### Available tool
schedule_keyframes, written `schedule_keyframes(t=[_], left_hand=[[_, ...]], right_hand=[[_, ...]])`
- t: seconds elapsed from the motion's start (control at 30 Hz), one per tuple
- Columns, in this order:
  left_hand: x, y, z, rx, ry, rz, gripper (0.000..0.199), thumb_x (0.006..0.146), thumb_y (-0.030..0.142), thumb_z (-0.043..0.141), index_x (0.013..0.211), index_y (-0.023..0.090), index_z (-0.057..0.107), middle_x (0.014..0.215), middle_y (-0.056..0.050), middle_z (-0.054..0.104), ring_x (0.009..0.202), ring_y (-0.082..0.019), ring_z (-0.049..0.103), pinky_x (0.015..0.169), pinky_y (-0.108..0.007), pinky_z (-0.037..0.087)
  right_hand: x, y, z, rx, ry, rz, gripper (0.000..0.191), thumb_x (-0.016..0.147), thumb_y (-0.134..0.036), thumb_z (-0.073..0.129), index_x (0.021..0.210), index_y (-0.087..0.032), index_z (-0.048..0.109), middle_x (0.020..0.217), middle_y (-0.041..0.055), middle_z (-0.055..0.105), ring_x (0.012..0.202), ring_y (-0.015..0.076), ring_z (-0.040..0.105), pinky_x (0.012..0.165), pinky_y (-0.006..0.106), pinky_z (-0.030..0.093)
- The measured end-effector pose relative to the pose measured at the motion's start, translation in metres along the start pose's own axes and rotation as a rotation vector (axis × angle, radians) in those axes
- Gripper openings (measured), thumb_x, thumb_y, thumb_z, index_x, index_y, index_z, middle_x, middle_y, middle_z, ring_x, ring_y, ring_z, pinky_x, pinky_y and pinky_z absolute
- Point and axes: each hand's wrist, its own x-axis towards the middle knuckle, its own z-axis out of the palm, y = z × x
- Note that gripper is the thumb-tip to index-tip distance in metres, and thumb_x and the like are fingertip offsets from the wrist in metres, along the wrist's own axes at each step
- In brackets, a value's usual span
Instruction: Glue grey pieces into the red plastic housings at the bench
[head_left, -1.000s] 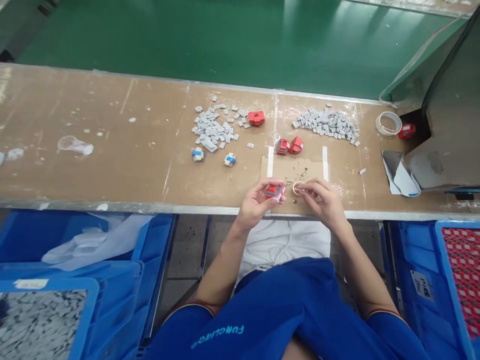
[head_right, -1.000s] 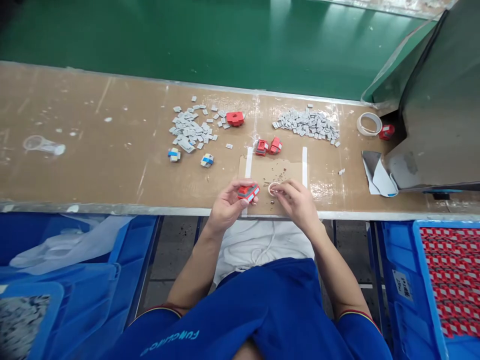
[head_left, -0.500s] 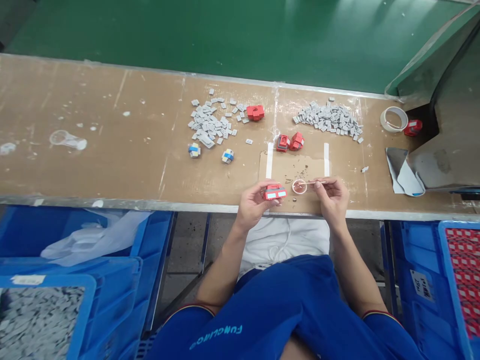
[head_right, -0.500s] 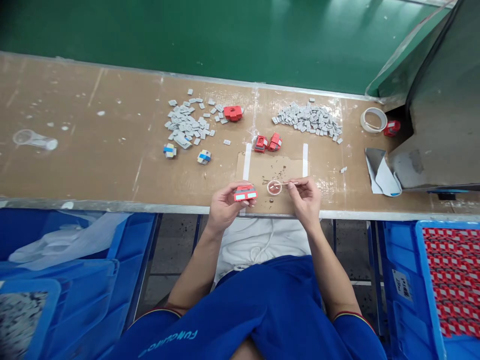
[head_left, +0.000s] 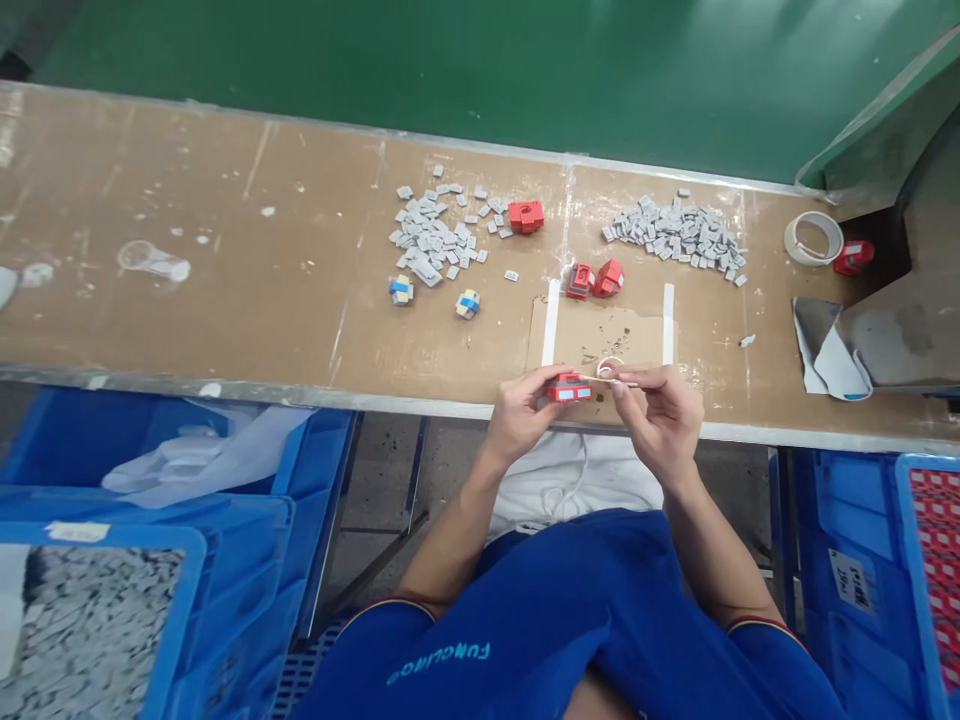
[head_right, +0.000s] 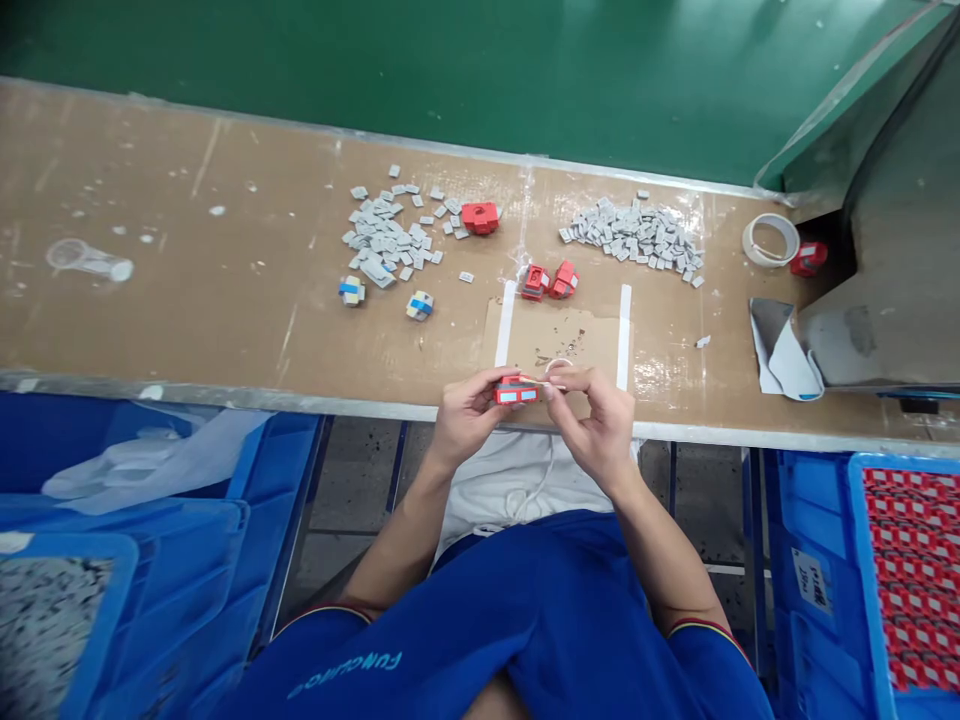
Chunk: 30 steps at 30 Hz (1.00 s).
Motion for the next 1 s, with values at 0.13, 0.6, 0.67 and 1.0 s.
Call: schedule_keyframes(t=[0.13,0.6,0.67,1.0], left_hand=[[0.001,0.003,0.000,0.040,-0.004,0.032,0.035,0.089,0.036,0.080,0.120,0.020,0.078,0.117,-0.012,0.083,0.105,-0.026,0.079,0.095,-0.035,0.062],[0.001,0.006,0.000,0.061,0.011,0.046,0.032,0.089,0.033,0.079,0.119,0.021,0.078,0.115,-0.010,0.083,0.100,-0.024,0.079,0.088,-0.032,0.061],[0.001,0.004,0.000,0.056,0.007,0.041,0.034,0.090,0.035,0.079,0.120,0.021,0.078,0.117,-0.011,0.082,0.101,-0.024,0.079,0.089,-0.032,0.061],[0.000,-0.001,-0.004,0.041,0.000,0.019,0.037,0.088,0.038,0.081,0.121,0.021,0.078,0.117,-0.011,0.083,0.102,-0.025,0.079,0.091,-0.034,0.062]], right_hand=[[0.001,0.005,0.004,-0.116,-0.052,-0.010,0.003,0.101,-0.027,0.068,0.098,-0.026,0.067,0.095,0.0043,0.081,0.094,0.0231,0.081,0.102,0.050,0.066],[0.002,0.007,-0.008,-0.159,-0.048,0.043,0.007,0.102,-0.034,0.068,0.101,-0.027,0.068,0.098,0.0059,0.080,0.101,0.0251,0.079,0.091,0.045,0.067],[0.006,0.008,-0.017,-0.182,0.019,0.050,0.006,0.102,-0.033,0.068,0.102,-0.027,0.069,0.099,0.0060,0.079,0.099,0.0240,0.078,0.086,0.042,0.066],[0.018,0.020,-0.033,-0.440,-0.186,-0.058,0.025,0.102,-0.039,0.064,0.123,-0.027,0.069,0.122,0.0119,0.070,0.112,0.0266,0.069,0.087,0.043,0.061]])
